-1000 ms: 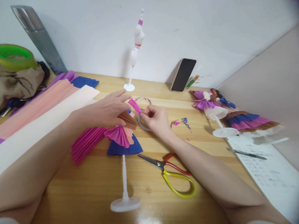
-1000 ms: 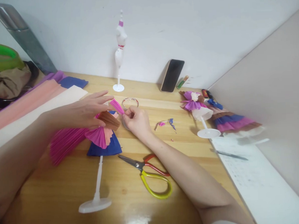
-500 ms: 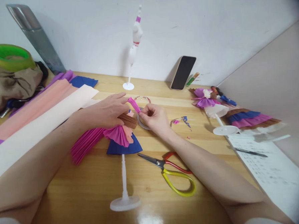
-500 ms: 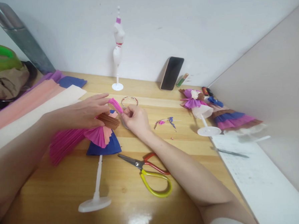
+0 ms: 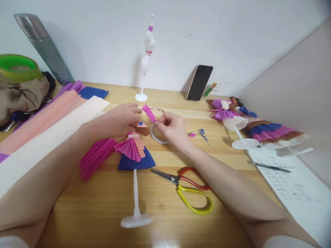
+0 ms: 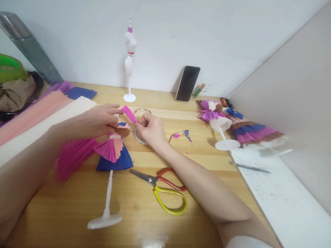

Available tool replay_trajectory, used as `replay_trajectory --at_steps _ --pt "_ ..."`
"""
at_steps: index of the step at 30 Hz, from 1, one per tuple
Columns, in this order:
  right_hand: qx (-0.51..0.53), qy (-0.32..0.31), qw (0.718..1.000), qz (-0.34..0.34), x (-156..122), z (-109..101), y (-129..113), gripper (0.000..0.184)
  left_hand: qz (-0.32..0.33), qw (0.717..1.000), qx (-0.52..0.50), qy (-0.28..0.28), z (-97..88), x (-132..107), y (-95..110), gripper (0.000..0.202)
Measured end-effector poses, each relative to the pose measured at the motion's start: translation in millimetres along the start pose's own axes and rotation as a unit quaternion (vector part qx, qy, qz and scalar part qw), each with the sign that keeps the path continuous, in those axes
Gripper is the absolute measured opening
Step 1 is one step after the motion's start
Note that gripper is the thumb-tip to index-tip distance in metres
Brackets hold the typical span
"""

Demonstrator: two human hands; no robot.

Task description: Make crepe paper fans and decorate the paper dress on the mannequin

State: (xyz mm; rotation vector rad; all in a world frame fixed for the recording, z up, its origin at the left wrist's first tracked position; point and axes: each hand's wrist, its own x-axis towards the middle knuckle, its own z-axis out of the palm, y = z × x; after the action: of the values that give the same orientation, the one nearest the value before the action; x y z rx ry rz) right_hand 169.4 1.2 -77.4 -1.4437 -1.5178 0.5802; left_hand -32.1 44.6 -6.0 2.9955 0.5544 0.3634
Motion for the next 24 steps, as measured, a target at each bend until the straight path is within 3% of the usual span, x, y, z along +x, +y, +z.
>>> replay_trajectory --at_steps 3,5,7,14,19,22,24 --pt "0.015 0.006 1.000 0.012 3 -3 -2 0.021 -0.055 0.997 0.020 -0.046 -12.6 -3 2 0.024" --pt "0.028 0.004 0.999 0.020 5 -6 -5 0.020 -0.142 0.989 0.011 -0.039 -21.7 -6 6 0.021" --pt "0.052 -0.001 0.998 0.033 5 -10 -10 0.019 -0.176 0.984 -0.008 -0.026 -30.6 -10 11 0.017" --pt "0.153 -0.022 0.988 0.019 -3 -36 -49 0.018 -0.113 0.987 -0.111 0.040 -48.7 -15 52 0.012" --pt "0.085 -0.095 0.992 -0.014 -14 -52 -69 0.017 -0.115 0.989 -0.091 0.032 -40.0 -17 77 0.014" --pt "0.024 -0.145 0.988 -0.044 -23 -52 -74 0.022 -0.121 0.988 -0.092 0.015 -21.2 -31 86 0.015" --pt "-0.004 -0.195 0.979 -0.061 -30 -48 -76 0.024 -0.133 0.983 -0.122 0.032 -5.4 -45 93 0.019"
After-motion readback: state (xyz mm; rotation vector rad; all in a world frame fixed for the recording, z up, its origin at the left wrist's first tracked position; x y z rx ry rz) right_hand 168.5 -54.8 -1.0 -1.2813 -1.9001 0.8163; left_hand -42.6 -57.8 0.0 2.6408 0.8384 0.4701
